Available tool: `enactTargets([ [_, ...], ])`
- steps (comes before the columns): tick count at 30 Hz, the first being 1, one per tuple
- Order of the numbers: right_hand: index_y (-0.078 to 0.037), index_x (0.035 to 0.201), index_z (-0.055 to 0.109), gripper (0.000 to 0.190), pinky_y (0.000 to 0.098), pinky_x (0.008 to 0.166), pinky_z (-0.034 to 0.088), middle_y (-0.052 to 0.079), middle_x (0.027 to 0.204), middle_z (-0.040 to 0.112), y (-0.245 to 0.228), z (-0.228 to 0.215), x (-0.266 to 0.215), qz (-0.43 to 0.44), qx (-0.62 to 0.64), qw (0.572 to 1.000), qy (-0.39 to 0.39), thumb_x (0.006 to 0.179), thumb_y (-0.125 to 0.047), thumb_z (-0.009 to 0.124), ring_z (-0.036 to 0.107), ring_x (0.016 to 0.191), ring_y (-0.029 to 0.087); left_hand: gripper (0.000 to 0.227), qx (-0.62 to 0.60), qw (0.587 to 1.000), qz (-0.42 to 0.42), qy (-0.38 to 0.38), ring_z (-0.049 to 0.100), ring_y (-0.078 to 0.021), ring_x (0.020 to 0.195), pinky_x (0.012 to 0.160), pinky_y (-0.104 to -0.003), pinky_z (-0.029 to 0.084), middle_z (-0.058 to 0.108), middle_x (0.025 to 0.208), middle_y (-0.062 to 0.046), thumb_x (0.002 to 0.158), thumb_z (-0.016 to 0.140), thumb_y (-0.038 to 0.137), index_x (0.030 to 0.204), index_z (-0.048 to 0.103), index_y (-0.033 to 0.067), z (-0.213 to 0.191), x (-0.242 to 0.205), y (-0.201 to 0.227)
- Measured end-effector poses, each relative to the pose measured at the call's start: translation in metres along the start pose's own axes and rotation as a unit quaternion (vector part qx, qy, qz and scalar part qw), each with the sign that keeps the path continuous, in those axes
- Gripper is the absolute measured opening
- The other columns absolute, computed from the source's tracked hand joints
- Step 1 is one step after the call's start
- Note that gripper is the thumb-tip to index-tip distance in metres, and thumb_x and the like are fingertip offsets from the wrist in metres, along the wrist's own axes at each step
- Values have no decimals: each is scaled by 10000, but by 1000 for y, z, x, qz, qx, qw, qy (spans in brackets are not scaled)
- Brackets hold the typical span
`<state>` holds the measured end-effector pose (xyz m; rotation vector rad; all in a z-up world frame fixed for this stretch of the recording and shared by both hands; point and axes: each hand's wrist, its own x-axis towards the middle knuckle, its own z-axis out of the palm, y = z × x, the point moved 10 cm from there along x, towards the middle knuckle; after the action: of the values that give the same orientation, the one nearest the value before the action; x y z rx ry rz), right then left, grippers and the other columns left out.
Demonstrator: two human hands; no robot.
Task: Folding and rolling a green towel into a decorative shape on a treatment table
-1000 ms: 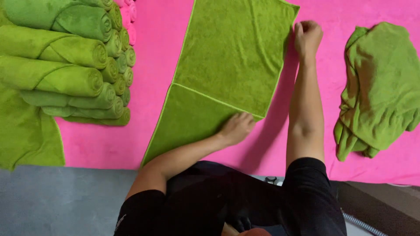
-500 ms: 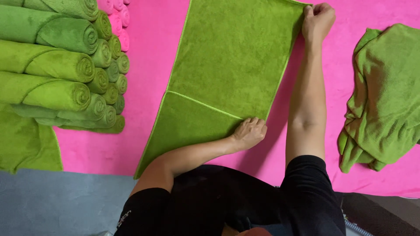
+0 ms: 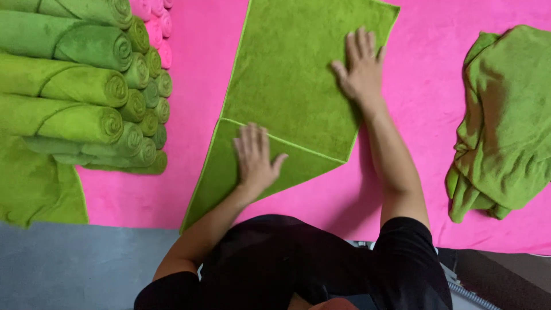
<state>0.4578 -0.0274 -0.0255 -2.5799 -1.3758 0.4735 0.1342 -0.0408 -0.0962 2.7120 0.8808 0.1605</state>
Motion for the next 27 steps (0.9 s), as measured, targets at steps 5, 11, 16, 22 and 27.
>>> enactTargets([
  [5,-121,1696,152,763,638,1248,-68,106,1751,54,53,-43,28,131,58,989,48,1072,-536,296,21,1623,306,1102,42,994,-100,29,132,-510,1591,1280,-647,128,137,1700,-353,989,449,784,1647,193,-61,-46,10,-60],
  [11,-41,1679,239,927,615,1260,21,149,1742,186,100,-28,44,111,58,979,161,1034,-707,205,126,1611,320,1121,50,986,-157,-4,66,-492,1599,1223,-739,95,86,1714,-330,964,460,834,1686,147,35,-45,32,-80],
  [16,-21,1626,360,692,528,1262,174,187,1683,315,162,-7,65,114,70,957,259,1159,-531,384,228,1560,353,706,-189,977,-82,62,294,-419,1221,1020,-599,281,255,1349,-206,893,682,508,1339,293,123,-63,38,5],
  [22,-73,1436,653,503,571,1154,318,175,1525,531,167,-18,62,84,107,931,338,1009,-317,760,439,1422,372,84,-155,938,303,66,540,-306,798,601,-435,438,552,859,-122,858,558,-33,865,616,28,9,-1,169],
  [27,-46,1031,739,220,466,871,489,131,1094,721,120,-53,29,-87,117,882,448,830,-75,820,634,1018,321,44,-102,950,296,1,593,-323,862,639,-439,557,584,936,-138,920,618,-41,952,646,-26,30,5,196],
])
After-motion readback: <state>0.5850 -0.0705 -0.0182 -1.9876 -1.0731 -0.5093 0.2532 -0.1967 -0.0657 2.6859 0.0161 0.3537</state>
